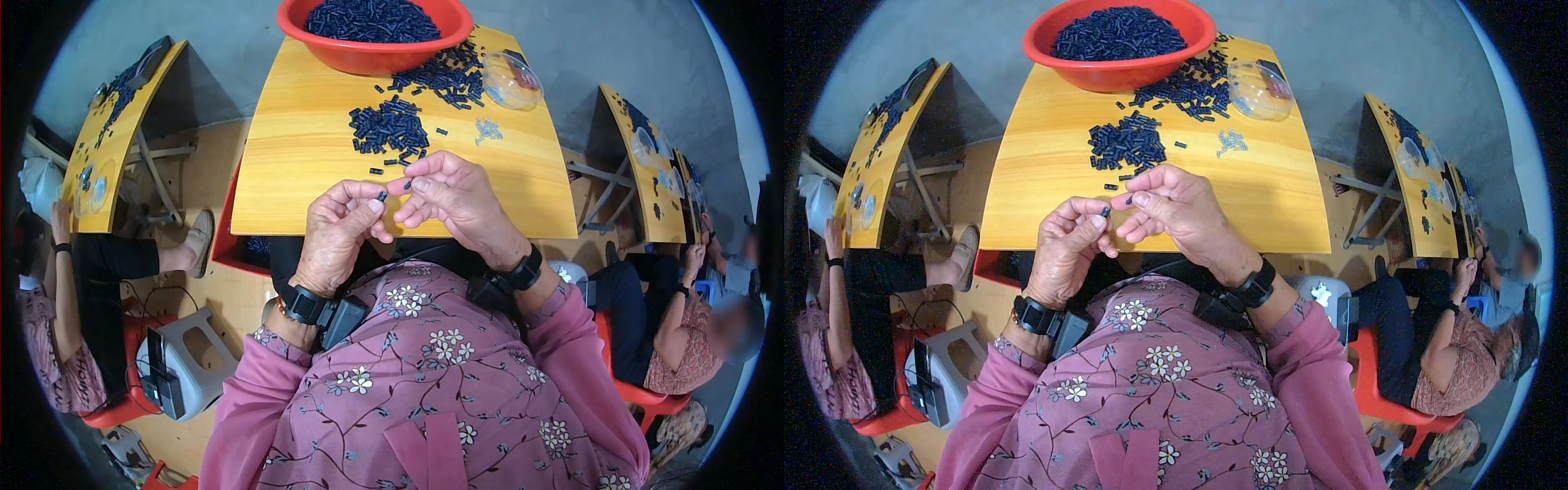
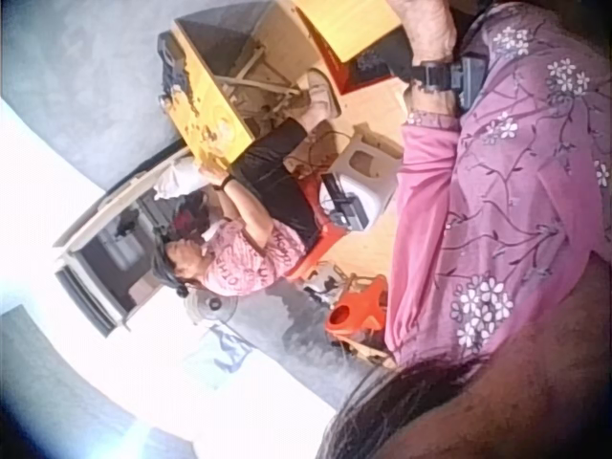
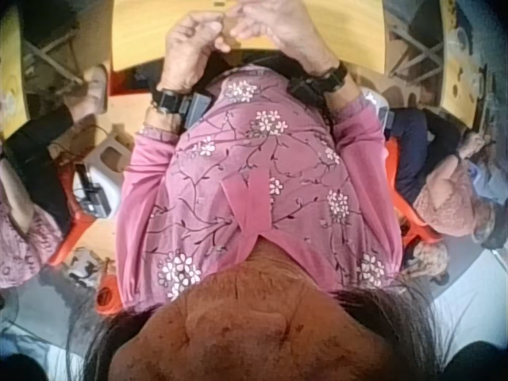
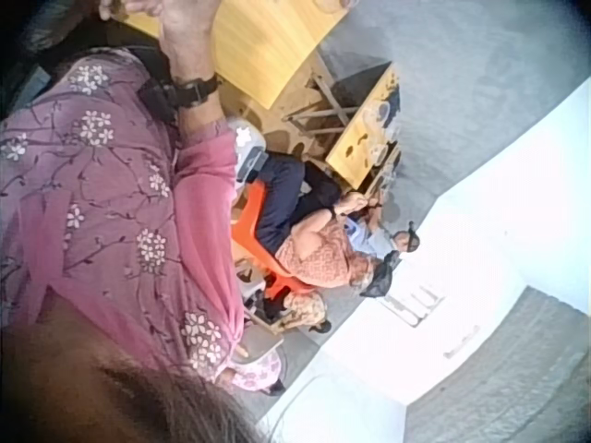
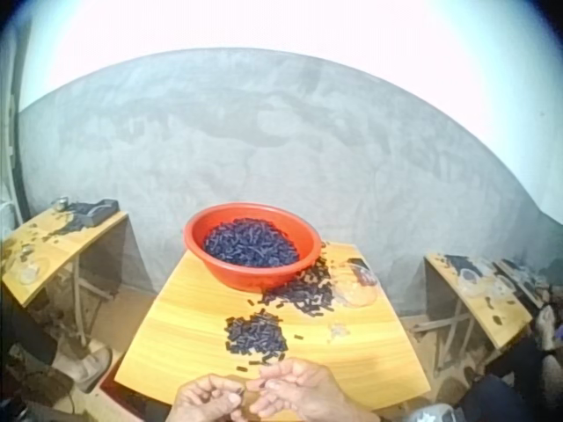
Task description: Assembling small blue and silver plastic components at a workstation.
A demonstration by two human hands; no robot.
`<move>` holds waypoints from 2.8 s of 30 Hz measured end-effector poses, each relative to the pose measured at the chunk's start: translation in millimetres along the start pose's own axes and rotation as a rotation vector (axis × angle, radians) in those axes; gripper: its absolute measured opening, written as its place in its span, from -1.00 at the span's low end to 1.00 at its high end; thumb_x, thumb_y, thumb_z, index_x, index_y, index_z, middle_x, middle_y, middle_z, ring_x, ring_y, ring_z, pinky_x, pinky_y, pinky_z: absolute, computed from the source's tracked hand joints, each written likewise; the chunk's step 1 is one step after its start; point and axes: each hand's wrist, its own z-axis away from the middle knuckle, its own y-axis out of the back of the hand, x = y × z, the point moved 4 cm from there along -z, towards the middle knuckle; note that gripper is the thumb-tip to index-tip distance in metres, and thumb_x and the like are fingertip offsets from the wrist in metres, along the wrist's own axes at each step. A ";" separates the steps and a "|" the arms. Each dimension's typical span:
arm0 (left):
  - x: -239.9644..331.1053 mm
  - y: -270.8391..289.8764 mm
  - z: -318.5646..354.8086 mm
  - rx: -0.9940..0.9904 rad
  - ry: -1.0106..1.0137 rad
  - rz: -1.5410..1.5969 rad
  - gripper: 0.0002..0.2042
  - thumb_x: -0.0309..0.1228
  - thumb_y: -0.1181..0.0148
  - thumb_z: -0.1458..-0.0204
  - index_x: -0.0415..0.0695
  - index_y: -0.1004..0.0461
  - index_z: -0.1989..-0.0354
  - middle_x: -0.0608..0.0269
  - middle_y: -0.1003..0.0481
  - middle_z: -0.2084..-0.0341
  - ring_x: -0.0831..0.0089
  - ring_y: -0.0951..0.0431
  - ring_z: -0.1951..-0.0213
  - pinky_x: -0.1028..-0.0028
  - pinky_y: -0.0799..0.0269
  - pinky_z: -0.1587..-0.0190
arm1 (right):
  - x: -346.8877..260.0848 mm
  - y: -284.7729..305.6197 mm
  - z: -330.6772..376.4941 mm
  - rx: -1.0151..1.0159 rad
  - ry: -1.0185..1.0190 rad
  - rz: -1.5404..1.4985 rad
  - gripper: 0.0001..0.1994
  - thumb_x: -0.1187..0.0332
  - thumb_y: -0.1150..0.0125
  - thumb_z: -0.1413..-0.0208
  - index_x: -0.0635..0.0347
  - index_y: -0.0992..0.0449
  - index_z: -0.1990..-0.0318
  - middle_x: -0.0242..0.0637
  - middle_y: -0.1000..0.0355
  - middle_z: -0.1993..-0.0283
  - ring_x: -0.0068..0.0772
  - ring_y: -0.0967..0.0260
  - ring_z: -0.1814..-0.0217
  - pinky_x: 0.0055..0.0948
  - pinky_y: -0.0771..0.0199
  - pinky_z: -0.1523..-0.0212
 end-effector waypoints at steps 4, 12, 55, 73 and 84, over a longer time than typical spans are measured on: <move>-0.1 1.2 0.7 0.004 0.003 -0.005 -0.87 -0.57 -0.16 -0.15 -0.30 -0.46 0.14 0.25 -0.52 0.44 0.57 -0.52 0.50 0.48 -0.60 0.36 | 2.9 1.2 0.7 0.008 0.065 0.017 -0.85 0.49 -0.11 -0.25 0.32 -0.45 0.07 -0.09 -0.51 0.12 -0.39 -0.55 0.23 -0.46 -0.61 0.23; 1.4 -0.3 1.0 -0.020 0.027 0.006 -0.87 -0.54 -0.19 -0.14 -0.28 -0.46 0.16 0.29 -0.50 0.41 0.58 -0.50 0.48 0.49 -0.58 0.37 | -6.1 -7.7 1.1 -0.045 0.161 0.315 -0.87 0.59 -0.14 -0.19 0.30 -0.52 0.14 -0.33 -0.46 0.28 -0.61 -0.41 0.37 -0.61 -0.46 0.33; 0.7 -13.0 5.7 -0.009 -0.037 0.005 -0.92 -0.61 -0.12 -0.14 -0.32 -0.43 0.21 0.15 -0.54 0.40 0.55 -0.55 0.48 0.47 -0.64 0.36 | -12.7 -22.6 -4.8 -0.058 0.444 0.590 -0.85 0.72 -0.08 -0.06 0.33 -0.53 0.28 -0.31 -0.43 0.31 -0.58 -0.44 0.37 -0.59 -0.46 0.36; -7.7 -10.5 5.6 0.057 -0.037 0.000 -0.94 -0.65 -0.09 -0.15 -0.29 -0.40 0.24 0.09 -0.54 0.35 0.43 -0.60 0.38 0.48 -0.63 0.33 | 1.1 -14.2 -8.6 -0.051 0.348 0.456 -0.86 0.70 -0.11 -0.09 0.33 -0.57 0.28 -0.35 -0.45 0.33 -0.61 -0.46 0.34 -0.61 -0.48 0.32; -5.1 -5.9 4.3 0.046 -0.001 -0.005 -0.95 -0.64 -0.10 -0.16 -0.31 -0.41 0.23 0.03 -0.55 0.30 0.38 -0.63 0.31 0.49 -0.65 0.28 | 3.2 -9.3 -15.4 -0.089 0.276 0.442 -0.86 0.67 -0.13 -0.11 0.35 -0.60 0.23 -0.36 -0.47 0.31 -0.62 -0.47 0.31 -0.62 -0.47 0.30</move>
